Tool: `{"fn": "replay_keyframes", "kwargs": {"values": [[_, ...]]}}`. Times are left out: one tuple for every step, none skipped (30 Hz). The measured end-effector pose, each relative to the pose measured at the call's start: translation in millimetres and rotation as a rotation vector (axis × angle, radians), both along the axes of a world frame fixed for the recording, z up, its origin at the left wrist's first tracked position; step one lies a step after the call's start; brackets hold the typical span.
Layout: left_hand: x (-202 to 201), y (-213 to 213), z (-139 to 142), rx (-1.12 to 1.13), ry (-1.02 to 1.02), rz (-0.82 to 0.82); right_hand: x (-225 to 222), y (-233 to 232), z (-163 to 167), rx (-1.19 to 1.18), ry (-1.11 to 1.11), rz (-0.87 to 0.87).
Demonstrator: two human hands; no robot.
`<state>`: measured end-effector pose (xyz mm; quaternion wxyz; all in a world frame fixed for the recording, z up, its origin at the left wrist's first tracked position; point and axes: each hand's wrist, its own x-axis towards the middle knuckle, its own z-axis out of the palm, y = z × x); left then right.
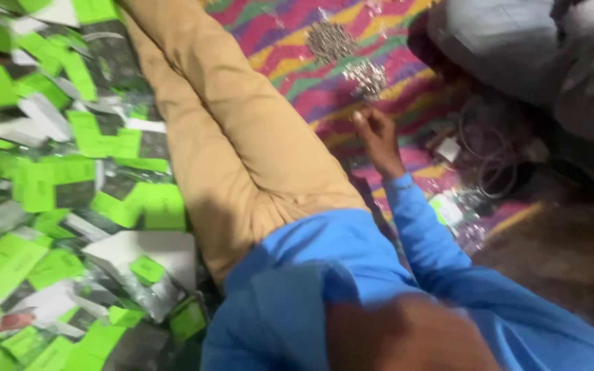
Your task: The person sits on a colorful mat and repeatedly picks small metallic components from a pile, joining them together by hand. The person places the assembled pieces back onto the mat. Green product boxes and a wooden tray are visible nearby.
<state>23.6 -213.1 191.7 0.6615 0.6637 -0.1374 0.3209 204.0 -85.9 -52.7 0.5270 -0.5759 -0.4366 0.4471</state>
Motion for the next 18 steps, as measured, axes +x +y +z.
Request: {"fn": "replay_keyframes", "kwargs": {"values": [[5.2,11.0,-19.3,0.012,0.077,0.143,2.2,2.5,-7.9,0.004,0.009,-0.017],[8.5,34.1,-39.6,0.043,0.188,0.298,2.5,3.5,-15.3,0.017,0.026,-0.030],[12.9,64.4,-56.4,0.077,0.334,0.545,2.9,0.8,-21.0,0.002,0.056,-0.049],[14.8,101.9,-69.8,0.105,0.431,0.792,3.3,-2.7,-25.1,-0.008,0.083,-0.071],[19.8,135.1,-78.5,0.119,0.494,1.003,6.1,-3.3,-26.7,-0.016,0.107,-0.094],[16.9,167.7,-87.8,0.182,0.498,1.144,8.6,-1.9,-26.1,-0.080,0.160,-0.099],[9.0,176.2,-98.3,0.264,0.654,1.113,6.6,0.3,-24.6,-0.139,0.219,-0.100],[5.6,180.4,-112.6,0.341,0.813,1.077,5.6,2.5,-22.1,-0.204,0.276,-0.097],[8.1,180.0,-129.9,0.388,0.825,1.055,7.7,4.3,-19.6,-0.173,0.273,-0.059],[8.1,177.5,-146.7,0.434,0.846,1.022,6.0,3.5,-19.1,-0.150,0.278,-0.027],[6.5,173.4,-160.8,0.481,0.869,0.979,2.0,-0.1,-20.2,-0.130,0.288,-0.003],[6.1,169.6,-171.6,0.526,0.885,0.985,1.9,-4.0,-21.3,-0.154,0.288,0.024],[6.6,168.1,-179.2,0.571,0.894,0.991,5.3,-5.9,-22.3,-0.174,0.284,0.048],[4.9,170.0,-183.6,0.626,0.898,0.998,5.5,-7.2,-23.6,-0.185,0.282,0.072],[3.3,170.6,-186.3,0.616,0.908,0.980,3.2,-10.6,-25.1,-0.202,0.273,0.093],[5.2,170.7,-188.9,0.599,0.912,0.968,3.0,-12.9,-26.2,-0.221,0.256,0.117],[6.3,173.2,-190.4,0.585,0.917,0.959,2.0,-12.1,-26.5,-0.237,0.239,0.145],[4.5,175.9,-190.7,0.569,0.909,0.958,-0.5,-11.8,-26.1,-0.228,0.269,0.150]]}}
